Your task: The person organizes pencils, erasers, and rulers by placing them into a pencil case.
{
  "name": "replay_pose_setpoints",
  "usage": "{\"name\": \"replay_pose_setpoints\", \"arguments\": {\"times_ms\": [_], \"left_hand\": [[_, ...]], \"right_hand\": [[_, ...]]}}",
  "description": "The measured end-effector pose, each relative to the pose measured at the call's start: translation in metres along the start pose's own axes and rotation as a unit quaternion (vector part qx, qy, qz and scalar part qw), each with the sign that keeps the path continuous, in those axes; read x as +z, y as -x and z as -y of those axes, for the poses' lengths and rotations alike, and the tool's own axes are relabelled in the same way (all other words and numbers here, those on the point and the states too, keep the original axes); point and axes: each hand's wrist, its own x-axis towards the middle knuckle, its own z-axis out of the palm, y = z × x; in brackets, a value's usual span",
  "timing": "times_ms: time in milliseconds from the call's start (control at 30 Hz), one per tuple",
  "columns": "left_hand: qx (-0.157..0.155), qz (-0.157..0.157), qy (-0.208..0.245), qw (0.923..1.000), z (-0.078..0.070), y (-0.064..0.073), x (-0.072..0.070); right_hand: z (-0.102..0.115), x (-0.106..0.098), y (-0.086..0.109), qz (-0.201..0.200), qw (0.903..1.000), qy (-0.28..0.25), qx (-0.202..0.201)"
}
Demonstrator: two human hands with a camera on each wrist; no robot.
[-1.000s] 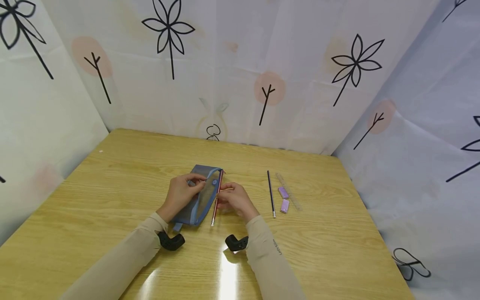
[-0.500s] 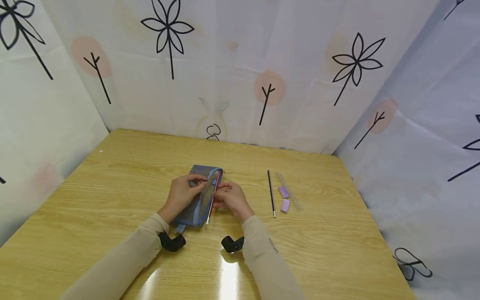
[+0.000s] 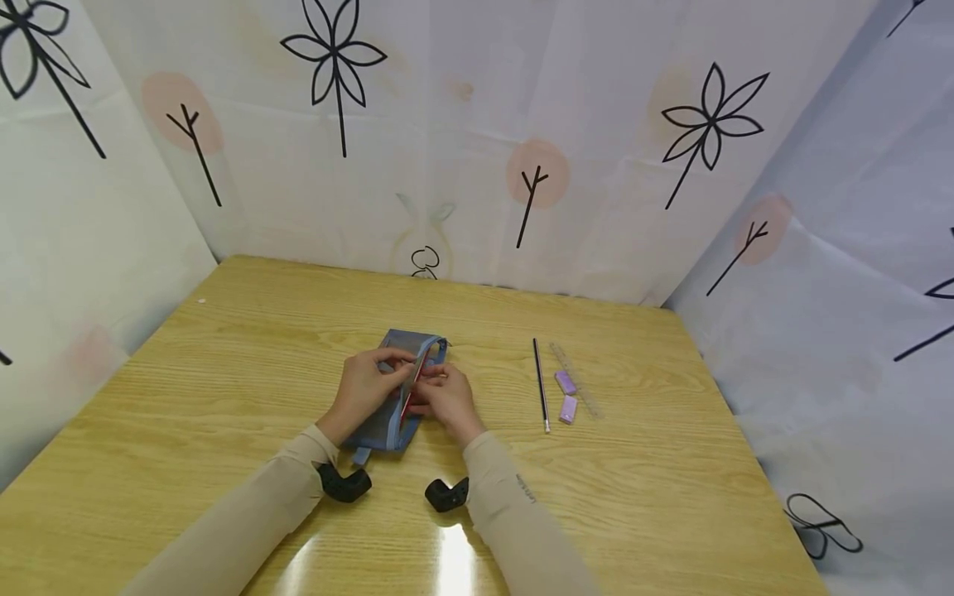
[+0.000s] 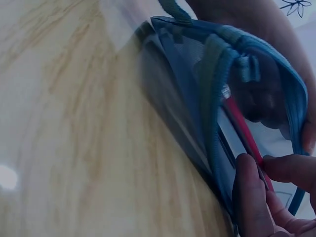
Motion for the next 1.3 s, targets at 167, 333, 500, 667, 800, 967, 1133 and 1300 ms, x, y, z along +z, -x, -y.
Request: {"name": "replay_pose_setpoints", "arguments": {"times_ms": [167, 333, 500, 667, 800, 967, 1133, 1300], "left_hand": [[-0.002, 0.002, -0.005, 1.0, 0.001, 0.0, 0.002], [0.001, 0.0, -0.006, 1.0, 0.001, 0.0, 0.002], [0.01, -0.002, -0.012, 0.9999, 0.002, 0.0, 0.002], [0.011, 0.002, -0.015, 0.9998, 0.003, 0.0, 0.002], [0.01, 0.006, -0.014, 0.9998, 0.003, 0.0, 0.001], [0.003, 0.004, 0.002, 1.0, 0.002, 0.001, -0.001], [0.002, 0.002, 0.025, 0.9997, 0.002, 0.001, -0.002], [-0.002, 0.01, 0.035, 0.9993, 0.002, 0.001, -0.003]], "right_hand": [[-0.002, 0.004, 0.0, -0.01, 0.9996, 0.024, -0.008], [-0.004, 0.006, 0.0, -0.022, 0.9975, 0.064, -0.02], [-0.005, 0.01, -0.001, -0.037, 0.9926, 0.113, -0.028], [-0.006, 0.01, -0.001, -0.037, 0.9914, 0.121, -0.032], [-0.007, 0.008, -0.001, -0.025, 0.9925, 0.115, -0.033], [0.001, 0.005, 0.005, -0.008, 0.9935, 0.11, -0.026], [0.017, -0.003, 0.011, -0.014, 0.9961, 0.085, -0.018], [0.039, -0.03, 0.017, -0.056, 0.9917, 0.108, -0.042]]}}
